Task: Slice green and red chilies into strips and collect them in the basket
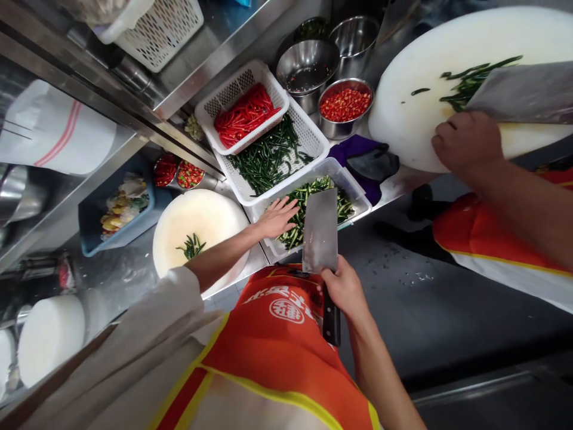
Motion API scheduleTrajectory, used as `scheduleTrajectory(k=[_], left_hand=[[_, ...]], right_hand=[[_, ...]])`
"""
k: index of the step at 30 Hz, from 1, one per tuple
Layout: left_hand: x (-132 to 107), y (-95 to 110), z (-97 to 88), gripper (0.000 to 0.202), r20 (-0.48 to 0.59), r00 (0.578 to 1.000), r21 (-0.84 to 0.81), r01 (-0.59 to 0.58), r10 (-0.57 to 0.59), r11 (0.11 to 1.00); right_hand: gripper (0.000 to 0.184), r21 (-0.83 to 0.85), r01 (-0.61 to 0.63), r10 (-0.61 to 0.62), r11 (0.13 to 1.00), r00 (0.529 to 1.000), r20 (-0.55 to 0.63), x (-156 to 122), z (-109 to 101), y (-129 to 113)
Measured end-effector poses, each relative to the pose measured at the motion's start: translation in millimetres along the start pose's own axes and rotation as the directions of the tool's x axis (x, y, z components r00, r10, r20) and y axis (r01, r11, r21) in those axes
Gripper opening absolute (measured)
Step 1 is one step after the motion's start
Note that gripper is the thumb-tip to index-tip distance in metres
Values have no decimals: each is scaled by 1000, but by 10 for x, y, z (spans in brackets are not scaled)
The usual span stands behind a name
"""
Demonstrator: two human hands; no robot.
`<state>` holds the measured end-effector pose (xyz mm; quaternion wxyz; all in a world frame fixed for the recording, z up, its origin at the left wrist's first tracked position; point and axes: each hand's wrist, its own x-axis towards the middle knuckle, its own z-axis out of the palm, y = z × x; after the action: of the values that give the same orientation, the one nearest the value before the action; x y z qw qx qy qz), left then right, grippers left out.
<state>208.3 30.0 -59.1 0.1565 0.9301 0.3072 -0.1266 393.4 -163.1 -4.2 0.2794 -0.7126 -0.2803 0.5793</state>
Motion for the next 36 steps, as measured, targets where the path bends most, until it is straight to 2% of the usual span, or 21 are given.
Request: scheduleTrajectory(k=[4,9,13,15,17,19,20,21,22,23,25,27,29,30,31,32,34,36], left_hand=[[-78,-207,-50,66,146,989,68,-21,11,997],[-200,-218,-74,67,66,998,17,4,-5,1000],[-169,-188,13,58,94,994,-143,76,-63,987],[-205,-202,-11,52,47,995,-225,93,-85,970],[-357,-282,-113,46,-50,997,-336,38,-58,941],[-662,-471,-257,40,-177,981,-470,-11,-83,882],[-867,-610,-326,39,-233,960,-536,5,-153,844],[-1102,-774,-379,38,-257,922,-597,84,-290,798],[-1358,-952,-410,39,-260,859,-642,188,-441,743],[-1628,-1129,-412,39,-266,757,-670,300,-597,679],[-2169,-1425,-317,45,-269,625,-674,421,-733,607],[-2634,-1573,-94,55,-254,441,-675,557,-861,484],[-2947,-1561,213,62,-235,246,-692,637,-940,340],[-3035,-1511,374,62,-232,194,-703,645,-953,302],[-3080,-1444,524,60,-225,184,-705,648,-957,290],[-3089,-1372,654,59,-236,198,-687,658,-951,307],[-3034,-1247,827,59,-271,284,-611,687,-920,393],[-2945,-1173,883,63,-298,414,-532,676,-860,510]], right_hand=[[21,11,-16,16,1000,1000,0,-49,33,68],[23,30,-16,16,999,1000,-9,-99,77,118],[23,30,-4,5,1000,1000,-27,-117,120,146],[22,21,0,1,1000,999,-38,-141,150,141],[24,26,4,-3,1000,999,-45,-186,191,115],[27,30,4,-3,1000,999,-32,-246,251,71],[29,26,2,-1,1000,1000,-18,-275,291,47],[31,20,-1,1,1000,1000,6,-298,338,25],[32,10,-2,2,1000,999,42,-312,396,6],[33,0,4,-4,1000,996,84,-312,467,-9],[33,-15,25,-21,1000,982,187,-270,654,-25],[32,-28,50,-40,998,955,292,-177,907,-35],[31,-43,74,-53,996,927,372,-60,1208,-53],[30,-59,86,-56,995,916,398,-2,1364,-68],[30,-80,98,-57,992,909,414,50,1516,-84],[29,-104,107,-53,989,905,422,96,1659,-102],[29,-135,104,-37,985,905,424,163,1908,-134],[29,-140,87,-22,986,910,413,197,2104,-156]])
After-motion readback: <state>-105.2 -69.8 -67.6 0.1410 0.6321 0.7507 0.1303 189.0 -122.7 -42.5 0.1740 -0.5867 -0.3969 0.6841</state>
